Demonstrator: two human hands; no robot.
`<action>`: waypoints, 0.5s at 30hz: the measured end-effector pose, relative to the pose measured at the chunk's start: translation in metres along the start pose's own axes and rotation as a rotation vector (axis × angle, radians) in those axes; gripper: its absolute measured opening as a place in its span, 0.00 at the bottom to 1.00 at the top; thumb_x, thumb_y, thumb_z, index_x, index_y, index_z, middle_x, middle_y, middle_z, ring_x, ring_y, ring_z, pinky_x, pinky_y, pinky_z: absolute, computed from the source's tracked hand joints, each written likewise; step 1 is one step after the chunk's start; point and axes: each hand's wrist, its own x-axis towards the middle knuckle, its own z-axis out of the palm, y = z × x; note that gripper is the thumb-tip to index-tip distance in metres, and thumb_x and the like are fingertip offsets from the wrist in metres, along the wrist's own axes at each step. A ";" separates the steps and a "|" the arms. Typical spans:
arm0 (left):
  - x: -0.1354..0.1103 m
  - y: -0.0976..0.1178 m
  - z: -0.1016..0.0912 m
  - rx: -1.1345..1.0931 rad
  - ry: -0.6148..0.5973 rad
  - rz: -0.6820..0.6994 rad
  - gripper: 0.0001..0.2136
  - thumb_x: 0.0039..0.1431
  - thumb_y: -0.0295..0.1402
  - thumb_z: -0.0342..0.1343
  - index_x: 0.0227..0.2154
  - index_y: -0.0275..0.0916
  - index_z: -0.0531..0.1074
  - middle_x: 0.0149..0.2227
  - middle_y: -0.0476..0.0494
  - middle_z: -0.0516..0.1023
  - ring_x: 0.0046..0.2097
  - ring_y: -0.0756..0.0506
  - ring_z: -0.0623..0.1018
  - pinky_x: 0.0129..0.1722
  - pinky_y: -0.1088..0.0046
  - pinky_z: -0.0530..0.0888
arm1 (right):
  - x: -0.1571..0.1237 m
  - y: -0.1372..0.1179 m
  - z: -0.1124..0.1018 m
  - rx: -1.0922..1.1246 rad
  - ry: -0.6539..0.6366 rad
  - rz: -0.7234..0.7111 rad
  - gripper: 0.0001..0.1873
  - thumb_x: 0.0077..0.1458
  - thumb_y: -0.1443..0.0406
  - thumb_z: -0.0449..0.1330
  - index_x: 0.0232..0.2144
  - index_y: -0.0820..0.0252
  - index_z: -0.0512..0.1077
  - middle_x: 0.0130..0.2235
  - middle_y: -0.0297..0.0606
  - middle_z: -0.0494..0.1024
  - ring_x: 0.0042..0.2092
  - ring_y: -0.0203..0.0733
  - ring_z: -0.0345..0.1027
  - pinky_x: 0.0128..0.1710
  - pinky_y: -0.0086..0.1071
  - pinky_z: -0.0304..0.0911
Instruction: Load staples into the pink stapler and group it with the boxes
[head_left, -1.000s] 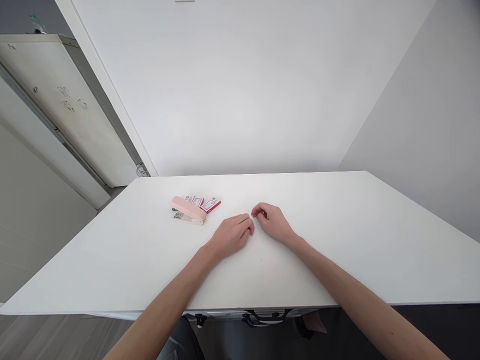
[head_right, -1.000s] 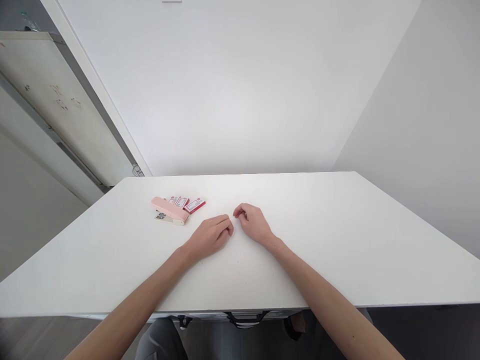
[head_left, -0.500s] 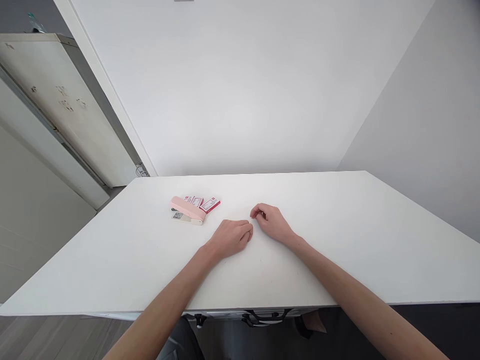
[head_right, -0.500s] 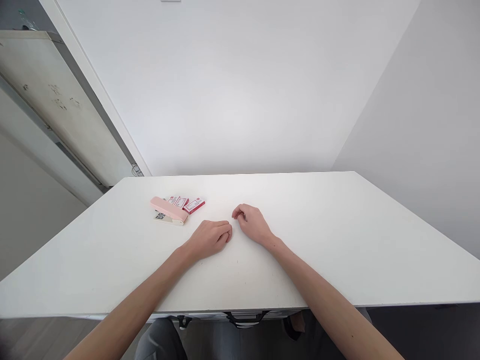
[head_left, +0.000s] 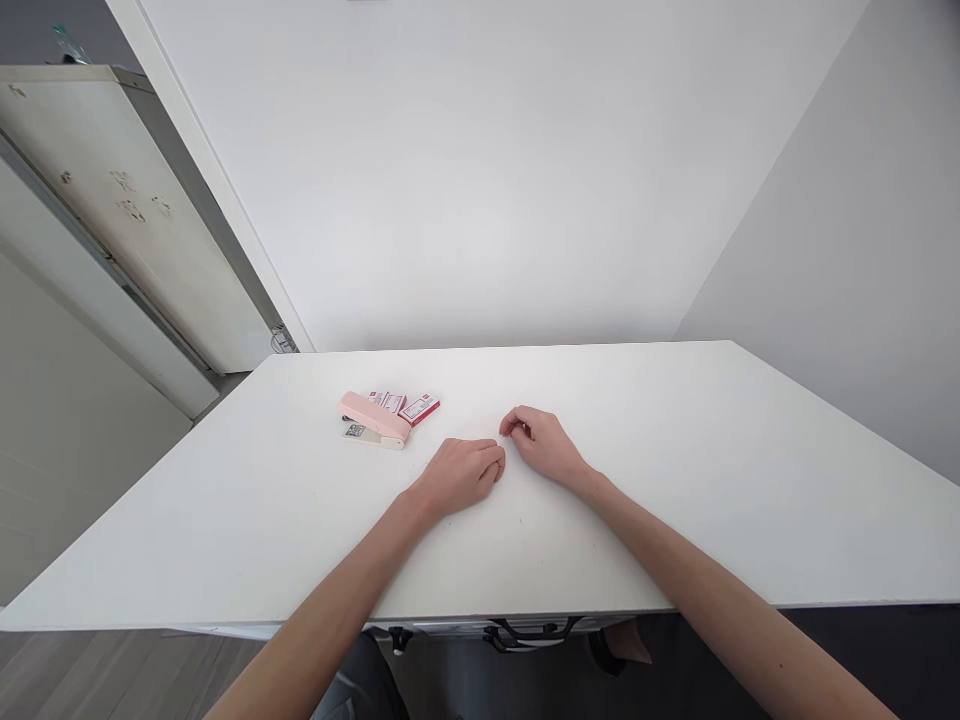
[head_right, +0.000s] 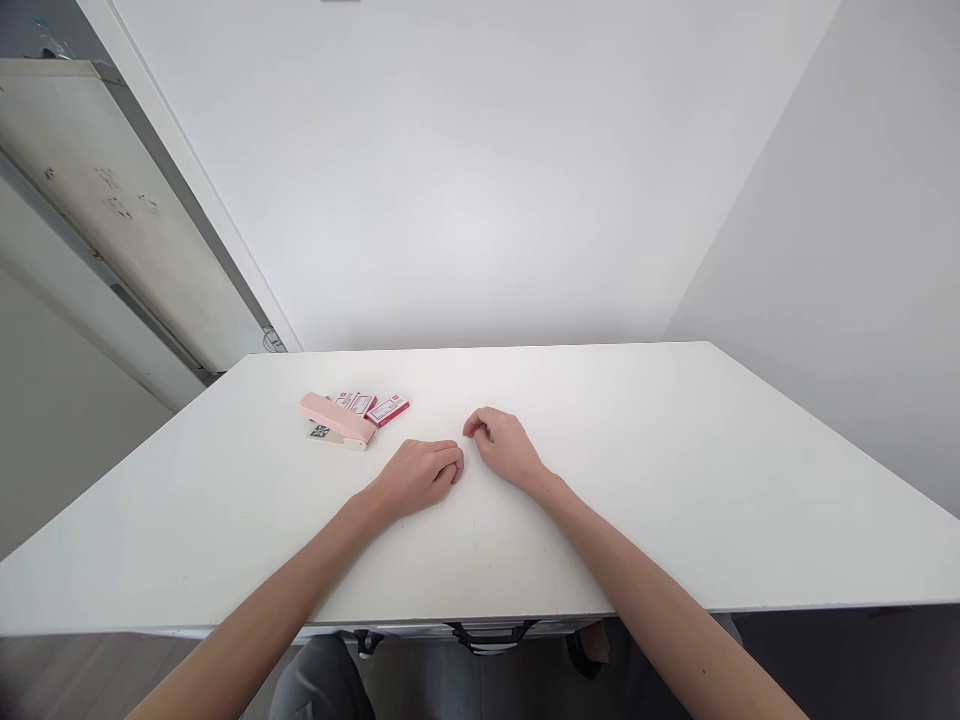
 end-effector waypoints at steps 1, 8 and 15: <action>0.000 0.000 0.000 -0.002 0.005 0.002 0.13 0.58 0.21 0.43 0.26 0.42 0.69 0.28 0.51 0.77 0.24 0.49 0.66 0.26 0.69 0.56 | 0.000 0.000 0.000 -0.001 0.000 -0.001 0.13 0.54 0.71 0.49 0.31 0.54 0.72 0.36 0.33 0.79 0.32 0.40 0.66 0.33 0.35 0.62; 0.000 -0.002 0.003 0.003 0.021 0.019 0.11 0.57 0.21 0.44 0.26 0.40 0.68 0.28 0.52 0.76 0.24 0.50 0.64 0.25 0.70 0.54 | 0.000 0.001 0.000 -0.010 0.000 -0.006 0.13 0.55 0.72 0.49 0.31 0.54 0.72 0.36 0.33 0.79 0.33 0.39 0.66 0.34 0.33 0.62; 0.000 -0.003 0.004 0.008 0.033 0.026 0.11 0.57 0.21 0.45 0.26 0.40 0.68 0.28 0.53 0.76 0.24 0.51 0.62 0.25 0.71 0.55 | 0.000 0.001 0.001 -0.012 0.002 -0.007 0.13 0.54 0.72 0.49 0.31 0.55 0.72 0.36 0.33 0.79 0.32 0.39 0.65 0.33 0.33 0.61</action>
